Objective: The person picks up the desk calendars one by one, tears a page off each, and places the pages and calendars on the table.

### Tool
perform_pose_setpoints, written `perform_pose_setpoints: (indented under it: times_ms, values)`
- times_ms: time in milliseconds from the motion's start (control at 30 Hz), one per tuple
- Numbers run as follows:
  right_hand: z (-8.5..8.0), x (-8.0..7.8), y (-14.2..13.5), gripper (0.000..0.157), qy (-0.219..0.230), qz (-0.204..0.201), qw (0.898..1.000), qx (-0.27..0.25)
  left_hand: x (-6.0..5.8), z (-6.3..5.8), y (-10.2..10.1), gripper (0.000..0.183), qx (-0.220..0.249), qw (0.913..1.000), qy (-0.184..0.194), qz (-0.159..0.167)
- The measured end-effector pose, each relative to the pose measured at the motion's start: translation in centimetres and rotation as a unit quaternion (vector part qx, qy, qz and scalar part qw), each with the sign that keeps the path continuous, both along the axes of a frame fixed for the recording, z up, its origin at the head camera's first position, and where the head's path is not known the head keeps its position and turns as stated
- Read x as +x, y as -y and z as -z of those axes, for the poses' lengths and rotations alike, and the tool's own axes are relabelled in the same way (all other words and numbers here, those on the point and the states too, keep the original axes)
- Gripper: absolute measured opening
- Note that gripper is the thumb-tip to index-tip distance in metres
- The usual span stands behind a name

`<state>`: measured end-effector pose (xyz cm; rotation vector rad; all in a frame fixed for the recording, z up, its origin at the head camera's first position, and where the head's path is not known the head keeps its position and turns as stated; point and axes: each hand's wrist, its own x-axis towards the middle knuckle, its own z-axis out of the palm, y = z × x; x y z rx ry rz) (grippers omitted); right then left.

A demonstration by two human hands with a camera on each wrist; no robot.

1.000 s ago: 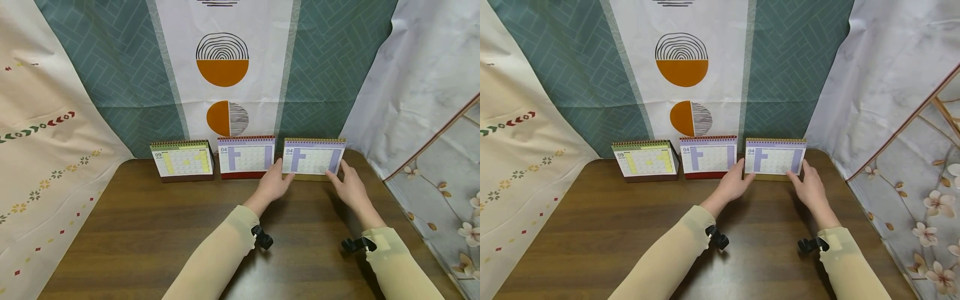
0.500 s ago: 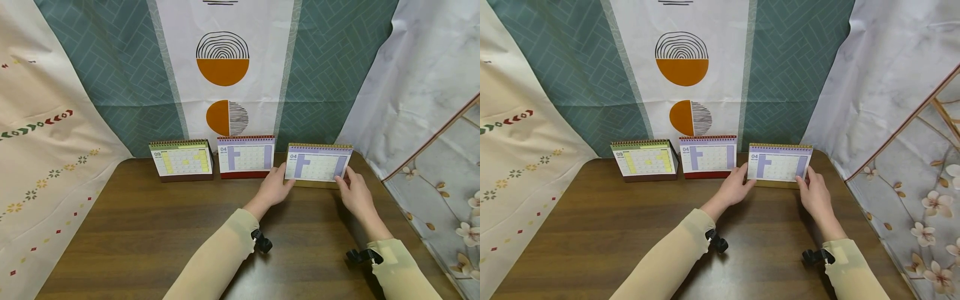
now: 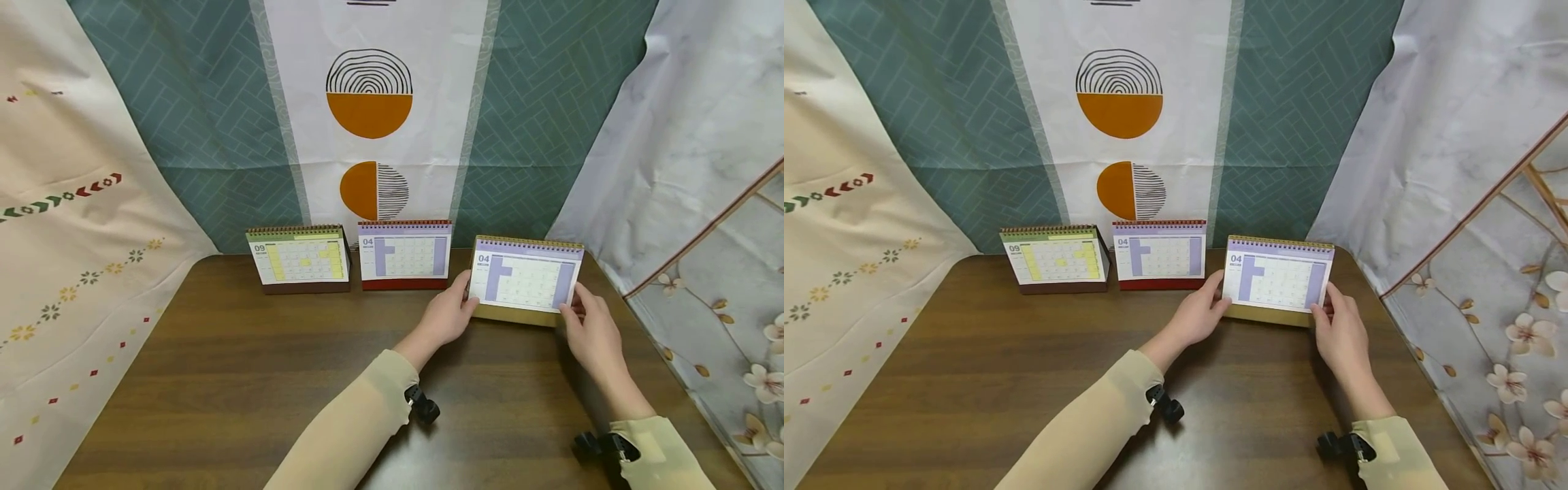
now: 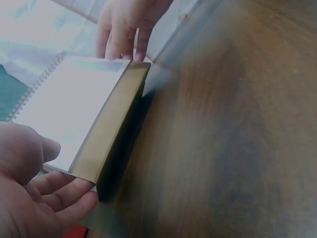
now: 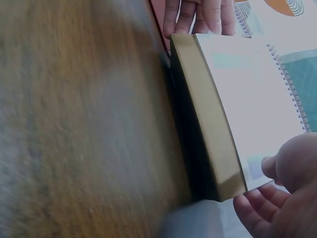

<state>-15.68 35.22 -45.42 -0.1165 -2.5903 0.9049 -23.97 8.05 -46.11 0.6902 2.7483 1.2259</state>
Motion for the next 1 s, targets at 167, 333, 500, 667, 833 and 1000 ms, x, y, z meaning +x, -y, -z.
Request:
perform_pose_setpoints:
  times_ms: [167,333,500,667,833,1000]
  values:
    - [-0.4,0.7,0.6,0.05,0.001,0.001,1.0,-0.005,0.7,0.0,0.9,0.055,0.008,0.9999,-0.013,-0.003]
    - [-0.5,1.4,1.4,0.051,0.014,0.002,1.0,-0.01,1.6,-0.6,1.7,0.056,0.004,0.9998,-0.02,-0.009]
    - [-0.4,2.1,2.1,0.053,0.016,0.002,1.0,-0.006,3.2,-2.7,2.9,0.057,-0.003,1.0,0.001,-0.009]
    - [-0.6,2.9,3.1,0.055,0.024,-0.013,1.0,-0.007,4.4,-3.3,4.5,0.059,0.004,0.9999,0.014,0.003]
    - [-0.9,3.6,4.3,0.056,0.032,-0.033,0.999,-0.008,5.5,-3.6,6.5,0.063,0.025,0.9993,0.025,0.015]
    - [-1.3,4.1,5.8,0.056,0.038,-0.054,0.998,-0.008,6.3,-4.0,8.6,0.064,0.047,0.9976,0.046,0.02]
